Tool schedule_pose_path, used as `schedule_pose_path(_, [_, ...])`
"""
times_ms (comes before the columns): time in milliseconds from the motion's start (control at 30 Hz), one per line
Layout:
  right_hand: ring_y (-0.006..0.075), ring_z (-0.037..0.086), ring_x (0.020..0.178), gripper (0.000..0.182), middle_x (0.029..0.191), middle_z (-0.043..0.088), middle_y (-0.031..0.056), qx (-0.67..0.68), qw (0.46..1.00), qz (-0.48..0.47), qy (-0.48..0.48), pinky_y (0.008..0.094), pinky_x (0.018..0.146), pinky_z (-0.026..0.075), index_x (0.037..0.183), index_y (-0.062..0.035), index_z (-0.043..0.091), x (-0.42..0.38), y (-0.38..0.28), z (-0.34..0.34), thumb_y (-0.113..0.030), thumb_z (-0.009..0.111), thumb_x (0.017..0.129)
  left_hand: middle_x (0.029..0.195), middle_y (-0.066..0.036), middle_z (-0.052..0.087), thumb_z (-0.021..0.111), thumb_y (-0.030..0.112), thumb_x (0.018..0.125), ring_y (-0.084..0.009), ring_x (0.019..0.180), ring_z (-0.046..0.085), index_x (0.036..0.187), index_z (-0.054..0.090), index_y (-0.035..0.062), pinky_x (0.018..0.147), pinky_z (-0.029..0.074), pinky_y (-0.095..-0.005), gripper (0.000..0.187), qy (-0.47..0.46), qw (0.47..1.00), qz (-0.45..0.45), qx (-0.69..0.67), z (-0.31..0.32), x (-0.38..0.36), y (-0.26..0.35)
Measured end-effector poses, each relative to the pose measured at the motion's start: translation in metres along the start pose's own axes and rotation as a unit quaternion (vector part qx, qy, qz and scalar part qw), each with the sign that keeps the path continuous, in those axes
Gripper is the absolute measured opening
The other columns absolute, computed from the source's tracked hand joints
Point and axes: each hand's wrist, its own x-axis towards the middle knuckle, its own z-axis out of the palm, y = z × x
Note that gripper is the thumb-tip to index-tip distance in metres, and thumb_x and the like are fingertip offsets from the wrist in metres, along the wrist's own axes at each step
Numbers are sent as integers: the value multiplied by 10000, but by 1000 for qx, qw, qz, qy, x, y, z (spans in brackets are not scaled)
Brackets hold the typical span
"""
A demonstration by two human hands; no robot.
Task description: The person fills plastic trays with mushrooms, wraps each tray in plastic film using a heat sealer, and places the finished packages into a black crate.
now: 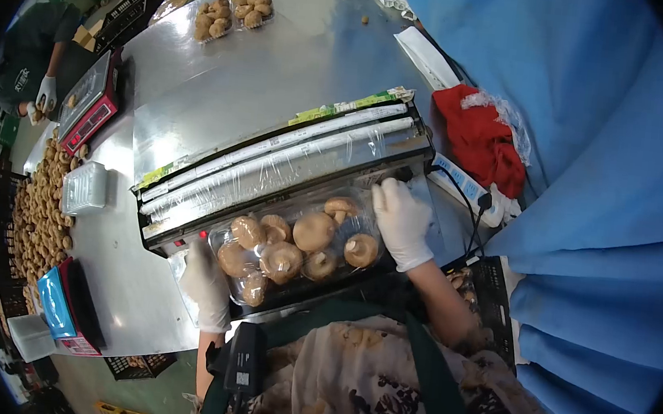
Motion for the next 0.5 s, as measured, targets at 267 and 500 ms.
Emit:
schedule_pose_path(267, [154, 540, 873, 274, 909, 561, 35, 531, 825, -22, -194, 277, 800, 430, 942, -53, 590, -17, -13, -24, -217, 693, 750, 1031, -163, 609, 495, 204, 932, -233, 939, 588, 1123, 544, 12, 879, 467, -336, 275, -239, 605, -216, -728, 17, -31, 10])
schedule_pose_path(500, [212, 552, 1024, 501, 1098, 589, 80, 564, 721, -83, -394, 327, 897, 423, 1115, -52, 589, -53, -6, -55, -249, 767, 690, 1119, -161, 585, 467, 336, 942, -243, 1006, 564, 1158, 537, -16, 925, 448, -370, 420, -494, 474, -195, -702, 3, -39, 44])
